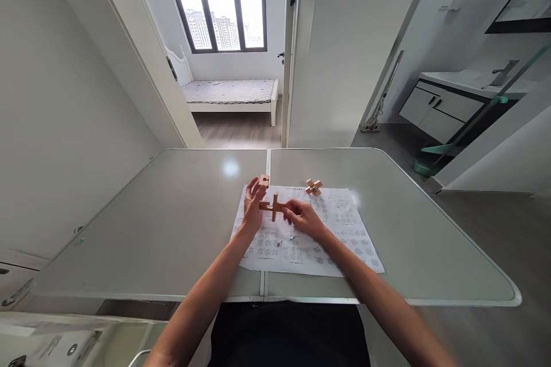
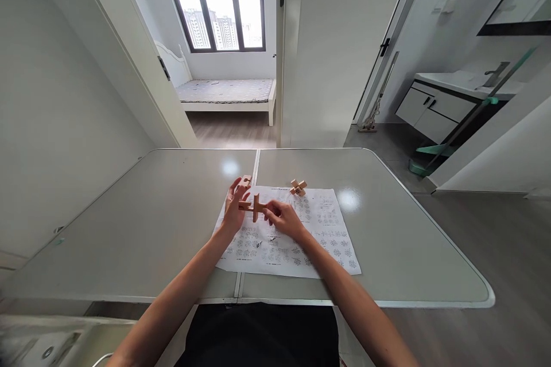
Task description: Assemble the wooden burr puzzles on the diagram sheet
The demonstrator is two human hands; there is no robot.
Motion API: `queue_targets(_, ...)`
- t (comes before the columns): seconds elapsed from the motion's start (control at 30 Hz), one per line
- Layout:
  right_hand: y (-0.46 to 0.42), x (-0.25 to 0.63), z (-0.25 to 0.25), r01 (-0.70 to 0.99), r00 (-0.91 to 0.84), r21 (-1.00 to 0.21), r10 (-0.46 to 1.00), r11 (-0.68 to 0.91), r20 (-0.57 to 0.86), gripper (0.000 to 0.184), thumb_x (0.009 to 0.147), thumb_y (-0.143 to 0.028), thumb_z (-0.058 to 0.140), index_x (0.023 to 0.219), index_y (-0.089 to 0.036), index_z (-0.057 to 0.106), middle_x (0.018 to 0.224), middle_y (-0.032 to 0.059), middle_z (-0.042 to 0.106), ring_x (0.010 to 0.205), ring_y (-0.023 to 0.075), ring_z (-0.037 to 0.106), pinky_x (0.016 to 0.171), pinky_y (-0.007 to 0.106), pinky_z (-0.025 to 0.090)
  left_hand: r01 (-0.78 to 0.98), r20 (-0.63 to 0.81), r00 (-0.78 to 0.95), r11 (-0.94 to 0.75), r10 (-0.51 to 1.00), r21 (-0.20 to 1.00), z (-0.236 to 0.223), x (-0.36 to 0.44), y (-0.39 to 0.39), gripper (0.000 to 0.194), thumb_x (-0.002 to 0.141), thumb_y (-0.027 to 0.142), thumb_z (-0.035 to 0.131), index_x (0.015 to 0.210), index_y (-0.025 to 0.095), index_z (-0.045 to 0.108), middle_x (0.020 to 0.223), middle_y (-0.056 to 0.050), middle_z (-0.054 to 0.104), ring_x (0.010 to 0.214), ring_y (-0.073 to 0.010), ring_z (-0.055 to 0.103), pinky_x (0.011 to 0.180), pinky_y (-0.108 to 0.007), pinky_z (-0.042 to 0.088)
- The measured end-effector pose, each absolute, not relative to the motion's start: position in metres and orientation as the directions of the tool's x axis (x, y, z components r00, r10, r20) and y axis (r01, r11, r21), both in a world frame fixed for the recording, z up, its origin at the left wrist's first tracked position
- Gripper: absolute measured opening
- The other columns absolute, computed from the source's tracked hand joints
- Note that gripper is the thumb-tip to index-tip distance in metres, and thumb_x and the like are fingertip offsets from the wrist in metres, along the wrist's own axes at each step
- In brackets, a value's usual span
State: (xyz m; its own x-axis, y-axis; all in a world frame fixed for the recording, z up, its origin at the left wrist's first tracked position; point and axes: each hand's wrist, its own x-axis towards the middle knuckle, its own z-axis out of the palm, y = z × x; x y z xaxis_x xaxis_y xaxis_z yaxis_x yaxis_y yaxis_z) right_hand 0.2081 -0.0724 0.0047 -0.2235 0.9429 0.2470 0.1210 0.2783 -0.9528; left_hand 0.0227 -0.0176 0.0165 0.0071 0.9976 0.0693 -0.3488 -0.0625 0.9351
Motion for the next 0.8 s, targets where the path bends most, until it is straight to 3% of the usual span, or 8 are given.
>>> queue_targets(0.13, -0.067, 0.213, 0.001, -0.024, -0.17, -0.979, 0.964, 0.202, 0.203, 0.042, 0.092, -0.063, 0.067, 0.084, -0.022, 0.061, 0.069, 0.0006, 0.067, 0.055, 0.0149, 0.056, 0.056, 0.03, 0.046, -0.242, 0.102, -0.135, -0.133, 0.986, 0.961, 0.026, 0.019, -0.011, 0.075, 0.079, 0.054, 0.083, 0.138, 0.022, 0.05, 0.143, -0.014, 0.061, 0.132, -0.0266, 0.059, 0.111, -0.041, 0.044)
queue_targets(0.23, -0.063, 0.216, -0.001, -0.113, -0.1, -0.98, 0.98, 0.163, 0.174, 0.042, 0.09, -0.062, 0.07, 0.081, -0.022, 0.059, 0.066, -0.0008, 0.064, 0.053, 0.0137, 0.053, 0.055, 0.03, 0.045, 0.063, 0.208, -0.268, -0.198, 0.941, 0.978, 0.029, 0.014, -0.007, 0.082, 0.069, 0.048, 0.091, 0.135, 0.022, 0.049, 0.139, -0.015, 0.063, 0.129, -0.0288, 0.059, 0.111, -0.044, 0.042)
queue_targets(0.37, -0.06, 0.218, -0.003, -0.217, -0.027, -0.969, 0.992, 0.116, 0.125, 0.042, 0.087, -0.061, 0.074, 0.08, -0.023, 0.057, 0.066, -0.0011, 0.062, 0.053, 0.0132, 0.05, 0.053, 0.03, 0.044, 0.51, 0.34, -0.322, -0.141, 0.884, 0.849, 0.022, 0.005, 0.001, 0.081, 0.065, 0.042, 0.092, 0.132, 0.021, 0.052, 0.134, -0.014, 0.065, 0.131, -0.0341, 0.054, 0.114, -0.048, 0.037)
queue_targets(0.47, -0.058, 0.22, -0.003, -0.267, 0.002, -0.959, 0.995, 0.092, 0.095, 0.042, 0.086, -0.06, 0.075, 0.08, -0.023, 0.056, 0.067, -0.0007, 0.061, 0.053, 0.0136, 0.05, 0.051, 0.03, 0.043, 0.703, 0.373, -0.311, -0.053, 0.874, 0.71, 0.015, -0.001, 0.005, 0.075, 0.065, 0.039, 0.09, 0.129, 0.022, 0.054, 0.133, -0.014, 0.064, 0.134, -0.0376, 0.049, 0.113, -0.05, 0.036)
queue_targets(0.6, -0.058, 0.22, -0.004, -0.284, 0.007, -0.955, 0.996, 0.086, 0.087, 0.041, 0.085, -0.059, 0.075, 0.08, -0.024, 0.055, 0.067, -0.0006, 0.059, 0.054, 0.0139, 0.049, 0.051, 0.03, 0.042, 0.813, 0.402, -0.265, -0.021, 0.877, 0.582, 0.008, -0.006, 0.008, 0.072, 0.067, 0.042, 0.087, 0.128, 0.021, 0.056, 0.131, -0.015, 0.063, 0.132, -0.0392, 0.048, 0.11, -0.051, 0.036)
queue_targets(0.8, -0.059, 0.219, -0.002, -0.267, 0.003, -0.96, 0.996, 0.083, 0.085, 0.042, 0.086, -0.06, 0.074, 0.08, -0.024, 0.054, 0.067, -0.0008, 0.059, 0.054, 0.0141, 0.05, 0.05, 0.03, 0.042, 0.856, 0.374, -0.252, 0.026, 0.893, 0.516, 0.003, -0.008, 0.01, 0.074, 0.07, 0.052, 0.083, 0.13, 0.017, 0.058, 0.13, -0.019, 0.062, 0.128, -0.0411, 0.048, 0.109, -0.053, 0.035)
